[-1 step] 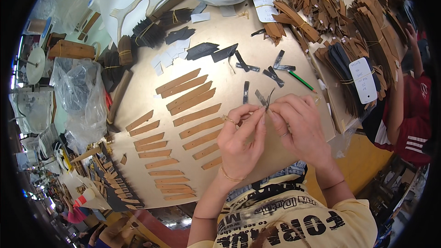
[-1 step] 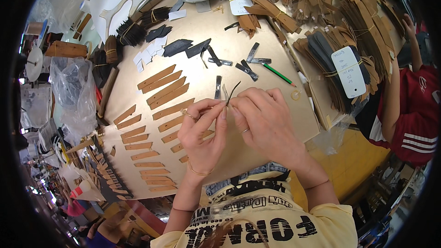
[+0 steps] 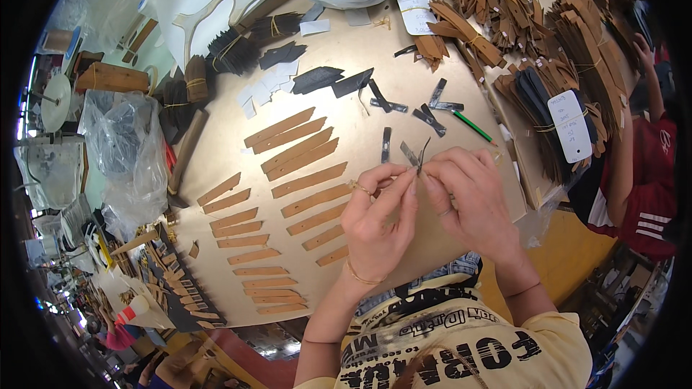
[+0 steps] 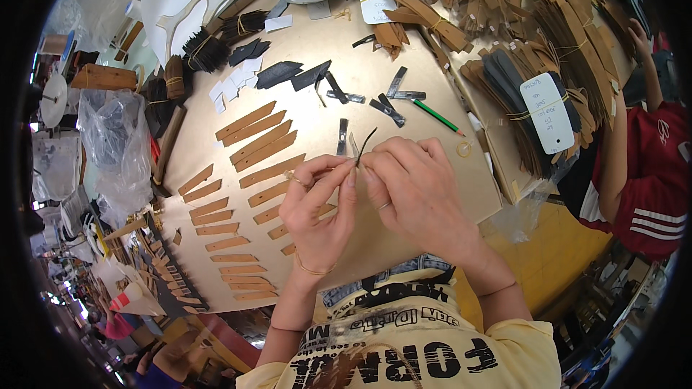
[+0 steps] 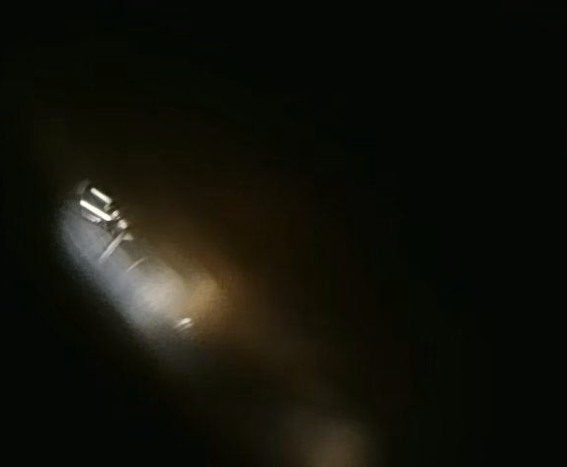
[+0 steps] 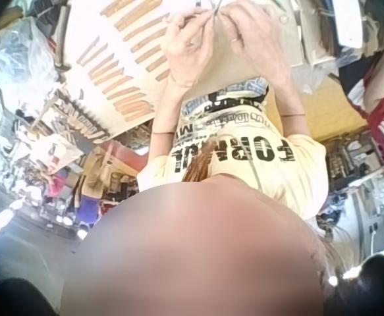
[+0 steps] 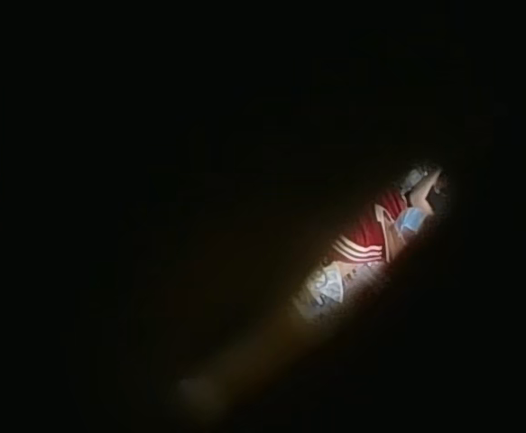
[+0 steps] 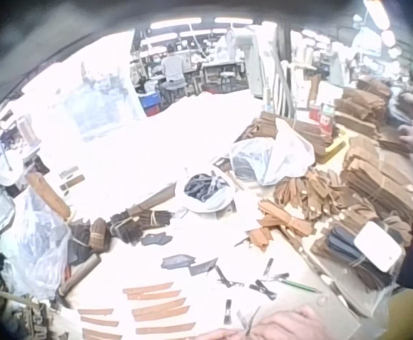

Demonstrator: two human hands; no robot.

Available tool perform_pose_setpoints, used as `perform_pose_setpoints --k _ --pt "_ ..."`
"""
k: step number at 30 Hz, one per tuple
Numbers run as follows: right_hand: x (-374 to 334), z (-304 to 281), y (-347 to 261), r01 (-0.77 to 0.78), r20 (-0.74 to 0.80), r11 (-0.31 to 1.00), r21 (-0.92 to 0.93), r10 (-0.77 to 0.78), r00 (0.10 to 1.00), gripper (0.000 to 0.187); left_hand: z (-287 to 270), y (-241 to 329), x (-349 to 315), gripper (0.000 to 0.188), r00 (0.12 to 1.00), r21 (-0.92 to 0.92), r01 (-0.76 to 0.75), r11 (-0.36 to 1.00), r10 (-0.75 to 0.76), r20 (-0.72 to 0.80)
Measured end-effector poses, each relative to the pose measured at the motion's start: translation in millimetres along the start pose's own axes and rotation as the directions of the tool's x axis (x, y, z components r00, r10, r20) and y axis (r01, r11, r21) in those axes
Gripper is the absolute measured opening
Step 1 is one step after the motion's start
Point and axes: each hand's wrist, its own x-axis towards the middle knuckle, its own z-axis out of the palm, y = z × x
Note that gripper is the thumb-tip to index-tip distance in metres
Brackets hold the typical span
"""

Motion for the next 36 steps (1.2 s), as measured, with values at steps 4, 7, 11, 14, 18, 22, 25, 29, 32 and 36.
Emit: perform_pose_setpoints --k 4,7,11,14,18,22,25,29,32,36 --pt "0.8 2.0 0.5 0.007 -0.018 1.0 0.016 -0.007 1.0 0.01 0.0 0.4 -1.1 0.017 0.996 -0.057 0.088 0.995 -0.087 0.007" --pt "0.9 4.7 2.1 0.037 -0.01 0.999 0.001 -0.037 0.999 0.01 -2.2 -1.4 -0.1 0.017 0.994 -0.057 0.114 0.992 -0.113 0.005" --pt "-0.2 7.1 4.2 0.04 -0.016 0.999 0.015 -0.04 0.999 0.011 -4.0 -2.5 0.7 0.017 0.999 -0.016 0.05 0.999 -0.05 0.022" --pt "-0.6 7.9 4.3 0.036 -0.024 0.999 0.019 -0.036 0.999 0.01 -3.2 -1.9 0.6 0.017 0.999 -0.001 0.038 0.999 -0.038 0.019" --pt "0.9 8.3 3.6 0.031 -0.03 0.999 0.01 -0.031 0.999 0.009 -2.2 -2.0 0.3 0.017 0.995 -0.038 0.102 0.994 -0.101 0.02" --pt "2.2 8.0 3.5 0.019 -0.014 0.999 0.03 -0.018 1.0 0.008 -1.0 -5.6 -1.1 0.014 0.988 -0.11 0.158 0.981 -0.157 0.013" --pt "1.4 7.4 4.1 -0.001 0.001 0.997 0.078 0.001 1.0 0.007 0.0 -11.6 -1.7 0.012 0.966 -0.273 0.246 0.93 -0.26 -0.015" --pt "0.1 1.6 12.7 -0.018 -0.093 0.996 0.093 0.026 0.995 0.007 -14.5 -25.1 2.0 0.01 0.937 -0.282 0.28 0.917 -0.326 -0.129" --pt "-0.2 -5.9 23.6 -0.119 -0.076 0.991 -0.061 0.114 0.991 0.007 -24.7 -30.3 3.0 0.01 0.909 -0.294 0.307 0.905 -0.37 -0.192" --pt "0.4 -3.1 26.6 -0.191 0.003 0.965 -0.178 0.195 0.981 0.008 -25.6 -30.0 3.4 0.01 0.91 -0.211 0.281 0.936 -0.33 -0.25"
